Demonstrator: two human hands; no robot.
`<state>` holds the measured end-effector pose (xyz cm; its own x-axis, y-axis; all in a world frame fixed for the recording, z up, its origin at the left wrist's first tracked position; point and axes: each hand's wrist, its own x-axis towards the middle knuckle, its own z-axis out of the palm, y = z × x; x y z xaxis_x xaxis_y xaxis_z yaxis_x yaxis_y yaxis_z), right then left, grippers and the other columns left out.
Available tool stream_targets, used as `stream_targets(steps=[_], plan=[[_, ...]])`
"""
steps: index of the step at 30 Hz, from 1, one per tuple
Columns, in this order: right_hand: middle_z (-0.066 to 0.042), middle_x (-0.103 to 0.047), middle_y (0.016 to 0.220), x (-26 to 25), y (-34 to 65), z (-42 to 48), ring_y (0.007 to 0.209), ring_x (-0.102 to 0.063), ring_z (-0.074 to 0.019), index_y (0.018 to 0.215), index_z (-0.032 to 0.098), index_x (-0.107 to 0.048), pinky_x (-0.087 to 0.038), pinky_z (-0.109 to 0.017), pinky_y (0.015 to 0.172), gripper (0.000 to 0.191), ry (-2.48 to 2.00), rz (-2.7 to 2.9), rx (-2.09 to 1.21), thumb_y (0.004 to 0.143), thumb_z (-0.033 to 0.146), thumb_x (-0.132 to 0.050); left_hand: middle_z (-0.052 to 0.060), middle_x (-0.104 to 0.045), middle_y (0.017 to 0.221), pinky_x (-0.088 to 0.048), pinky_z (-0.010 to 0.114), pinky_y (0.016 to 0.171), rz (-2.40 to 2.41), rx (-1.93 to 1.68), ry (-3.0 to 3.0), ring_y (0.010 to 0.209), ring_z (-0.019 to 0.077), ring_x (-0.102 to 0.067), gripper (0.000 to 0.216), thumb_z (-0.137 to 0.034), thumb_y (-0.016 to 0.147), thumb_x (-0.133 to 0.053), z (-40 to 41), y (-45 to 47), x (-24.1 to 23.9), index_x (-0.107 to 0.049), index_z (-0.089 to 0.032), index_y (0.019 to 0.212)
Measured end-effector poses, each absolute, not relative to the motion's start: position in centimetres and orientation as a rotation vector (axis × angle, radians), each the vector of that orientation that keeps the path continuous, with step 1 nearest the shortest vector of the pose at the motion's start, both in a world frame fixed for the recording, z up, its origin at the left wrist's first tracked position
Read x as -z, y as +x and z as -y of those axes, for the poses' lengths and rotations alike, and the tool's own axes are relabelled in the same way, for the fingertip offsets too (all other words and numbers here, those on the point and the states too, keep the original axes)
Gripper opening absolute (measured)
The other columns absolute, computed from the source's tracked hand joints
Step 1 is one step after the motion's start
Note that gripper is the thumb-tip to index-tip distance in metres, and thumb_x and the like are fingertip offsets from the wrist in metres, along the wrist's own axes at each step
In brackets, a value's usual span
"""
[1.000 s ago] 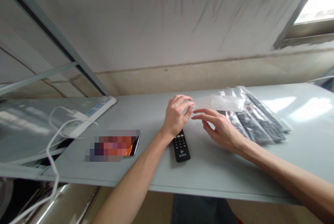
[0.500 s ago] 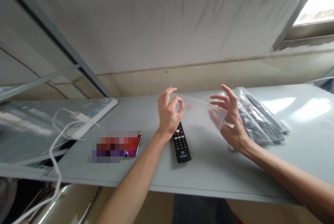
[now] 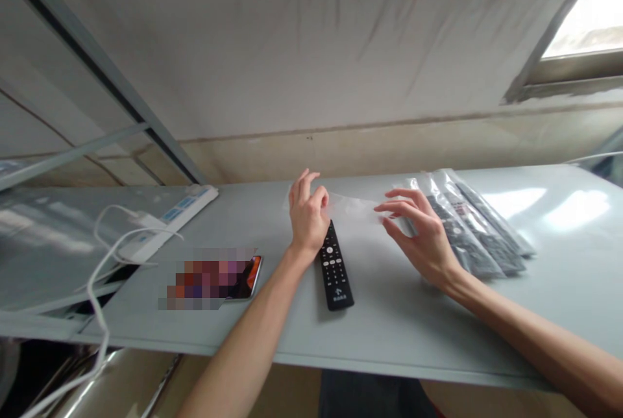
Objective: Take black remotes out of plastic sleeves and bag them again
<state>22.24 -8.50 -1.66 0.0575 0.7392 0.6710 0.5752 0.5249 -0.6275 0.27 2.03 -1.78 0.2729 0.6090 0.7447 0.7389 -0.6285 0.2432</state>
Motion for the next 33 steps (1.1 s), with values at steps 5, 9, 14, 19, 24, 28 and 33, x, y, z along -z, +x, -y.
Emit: stream_targets(steps=[5,9,14,19,24,28,33], plan=[[-0.009,-0.066,0.131,1.6,22.2,8.5,0.107,-0.075,-0.0237,0.102,0.028,-0.082,-0.064,-0.046,0.092,0.018,-1.139,1.588,-0.189,0.100,0.020,-0.066,0.012,-0.060,0.146,-0.042,0.056,0.126,1.298,1.236,-2.402,0.155,0.0312,-0.044,0.049,0.015,0.072,-0.045,-2.1,0.4,2.0,-0.065,-0.021,0.098],[-0.010,-0.066,0.139,1.8,22.1,8.5,0.108,-0.076,-0.0249,0.103,0.029,-0.085,-0.065,-0.048,0.092,0.022,-1.136,1.592,-0.231,0.100,0.019,-0.066,0.012,-0.060,0.149,-0.042,0.060,0.126,1.208,1.234,-2.430,0.156,0.0326,-0.044,0.061,0.014,0.075,-0.048,-2.4,0.4,2.5,-0.069,-0.022,0.119],[-0.010,-0.068,0.141,1.7,22.0,8.5,0.114,-0.075,-0.0269,0.104,0.029,-0.086,-0.065,-0.048,0.092,0.024,-1.155,1.625,-0.243,0.101,0.021,-0.064,0.011,-0.060,0.154,-0.041,0.058,0.128,1.083,1.251,-2.560,0.155,0.0296,-0.046,0.058,0.009,0.081,-0.053,-2.5,0.6,2.4,-0.071,-0.022,0.126],[-0.009,-0.067,0.147,2.0,22.3,8.5,0.099,-0.077,-0.0221,0.109,0.028,-0.086,-0.067,-0.042,0.080,0.025,-1.228,1.624,-0.317,0.102,0.025,-0.062,0.008,-0.058,0.159,-0.034,0.058,0.132,0.861,1.108,-2.802,0.155,0.0257,-0.046,0.053,-0.003,0.089,-0.064,-1.7,1.1,1.8,-0.069,-0.026,0.137],[-0.009,-0.065,0.151,1.8,22.2,8.8,0.085,-0.076,-0.0178,0.110,0.028,-0.086,-0.067,-0.041,0.075,0.028,-1.246,1.653,-0.383,0.102,0.025,-0.060,0.007,-0.064,0.154,-0.034,0.062,0.130,0.783,0.961,-2.911,0.155,0.0272,-0.047,0.039,-0.019,0.099,-0.069,-1.7,1.1,2.0,-0.070,-0.027,0.137],[-0.010,-0.063,0.150,1.7,22.0,8.5,0.106,-0.075,-0.0232,0.133,0.031,-0.077,-0.068,-0.043,0.083,0.040,-1.195,1.641,-0.357,0.096,0.020,-0.063,0.005,-0.071,0.143,-0.042,0.059,0.125,0.794,1.028,-2.850,0.147,0.0264,-0.056,0.018,-0.014,0.101,-0.066,-2.1,0.9,2.2,-0.080,-0.024,0.107],[-0.012,-0.063,0.132,2.2,22.3,7.8,0.112,-0.070,-0.0263,0.138,0.026,-0.061,-0.065,-0.045,0.083,0.052,-1.205,1.523,-0.312,0.087,0.019,-0.069,0.008,-0.067,0.148,-0.050,0.055,0.119,0.853,1.197,-2.720,0.141,0.0270,-0.061,0.017,-0.009,0.097,-0.067,-2.1,0.7,1.9,-0.077,-0.022,0.092]])
